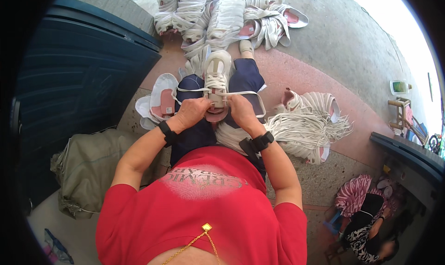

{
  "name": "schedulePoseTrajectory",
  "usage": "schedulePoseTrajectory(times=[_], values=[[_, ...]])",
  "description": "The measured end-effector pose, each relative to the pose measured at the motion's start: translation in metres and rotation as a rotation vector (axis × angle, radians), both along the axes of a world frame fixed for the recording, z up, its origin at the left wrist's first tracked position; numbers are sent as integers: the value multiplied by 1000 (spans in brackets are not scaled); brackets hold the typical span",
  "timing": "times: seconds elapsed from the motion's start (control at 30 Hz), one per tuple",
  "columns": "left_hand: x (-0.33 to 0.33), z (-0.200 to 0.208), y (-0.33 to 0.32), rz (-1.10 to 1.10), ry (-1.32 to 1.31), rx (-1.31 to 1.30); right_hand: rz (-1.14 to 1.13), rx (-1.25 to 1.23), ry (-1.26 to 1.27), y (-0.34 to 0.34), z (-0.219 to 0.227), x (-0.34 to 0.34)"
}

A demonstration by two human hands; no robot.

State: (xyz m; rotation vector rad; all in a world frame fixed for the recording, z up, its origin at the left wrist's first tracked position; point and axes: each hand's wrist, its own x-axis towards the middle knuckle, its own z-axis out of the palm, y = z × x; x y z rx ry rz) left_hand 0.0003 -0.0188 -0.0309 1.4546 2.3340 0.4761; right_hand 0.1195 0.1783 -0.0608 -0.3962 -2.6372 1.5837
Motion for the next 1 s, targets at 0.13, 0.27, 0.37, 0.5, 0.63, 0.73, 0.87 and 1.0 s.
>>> schedulePoseTrajectory(times=[0.13, 0.27, 0.37, 0.5, 0.63, 0.73, 0.87, 1.0], values=[[-9, -9, -12, 244, -177, 251, 72, 147, -7, 6, 3, 3], [-43, -4, -18, 596, -566, 116, 4, 52, 52, 13, 13, -6], [-58, 4, -6, 716, -775, 113, -70, -8, 84, 17, 2, -17], [-70, -8, -5, 478, -581, 53, -47, -30, -108, 16, -6, -23], [-79, 4, -11, 402, -448, 10, -105, -123, 50, 19, -13, -11], [-72, 22, -10, 386, -445, 51, -88, -220, 70, 22, -10, -5], [-66, 40, -8, 260, -304, 156, -94, -168, 86, 23, 10, -7], [-63, 46, -13, 97, -59, 214, -143, -8, 197, 22, 1, -3]])
